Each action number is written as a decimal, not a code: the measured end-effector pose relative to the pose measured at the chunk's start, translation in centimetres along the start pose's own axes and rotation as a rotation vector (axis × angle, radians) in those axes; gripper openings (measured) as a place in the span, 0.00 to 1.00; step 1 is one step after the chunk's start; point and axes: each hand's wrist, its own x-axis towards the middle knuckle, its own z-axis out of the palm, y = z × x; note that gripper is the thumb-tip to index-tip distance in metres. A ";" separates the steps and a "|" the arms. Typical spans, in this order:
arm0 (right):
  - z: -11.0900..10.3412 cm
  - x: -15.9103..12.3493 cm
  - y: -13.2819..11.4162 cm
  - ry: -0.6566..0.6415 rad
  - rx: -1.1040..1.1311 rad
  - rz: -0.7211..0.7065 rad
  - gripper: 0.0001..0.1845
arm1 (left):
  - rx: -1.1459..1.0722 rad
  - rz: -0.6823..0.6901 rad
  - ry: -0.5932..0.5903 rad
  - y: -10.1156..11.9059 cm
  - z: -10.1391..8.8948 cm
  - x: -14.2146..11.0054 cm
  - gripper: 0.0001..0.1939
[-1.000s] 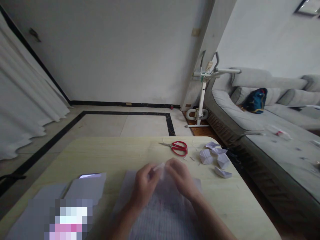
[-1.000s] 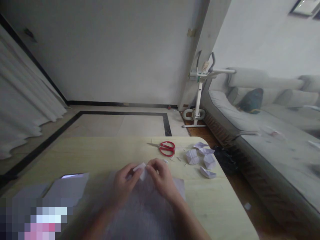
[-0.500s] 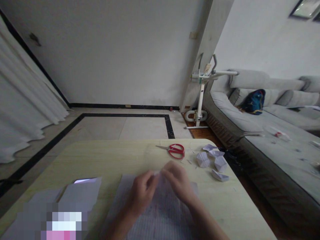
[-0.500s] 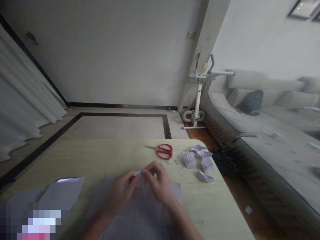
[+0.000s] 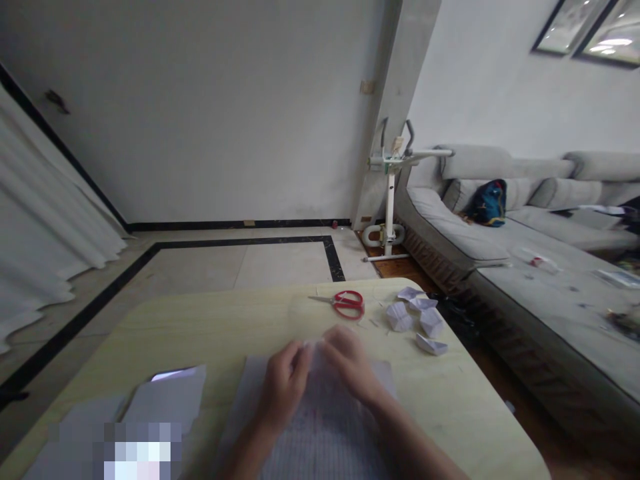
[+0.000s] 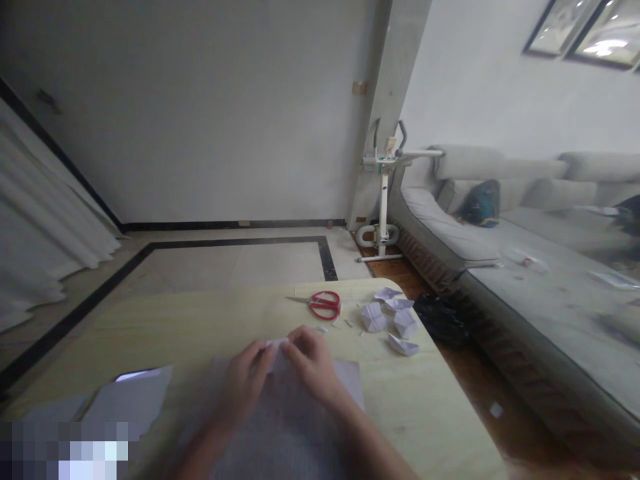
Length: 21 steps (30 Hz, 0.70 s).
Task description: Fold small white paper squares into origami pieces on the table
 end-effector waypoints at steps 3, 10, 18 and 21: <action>0.1 0.0 0.2 0.034 0.024 0.015 0.16 | 0.008 0.015 -0.009 -0.4 -0.1 0.3 0.18; 0.2 0.1 0.9 0.057 0.062 0.068 0.17 | 0.108 0.091 -0.026 -1.4 -0.1 0.7 0.17; 0.6 0.0 0.9 0.067 -0.018 0.049 0.18 | 0.086 0.104 -0.032 -1.3 0.0 0.5 0.16; 0.7 -0.1 0.8 0.073 -0.031 0.045 0.17 | 0.073 0.089 -0.037 -1.4 0.1 0.5 0.16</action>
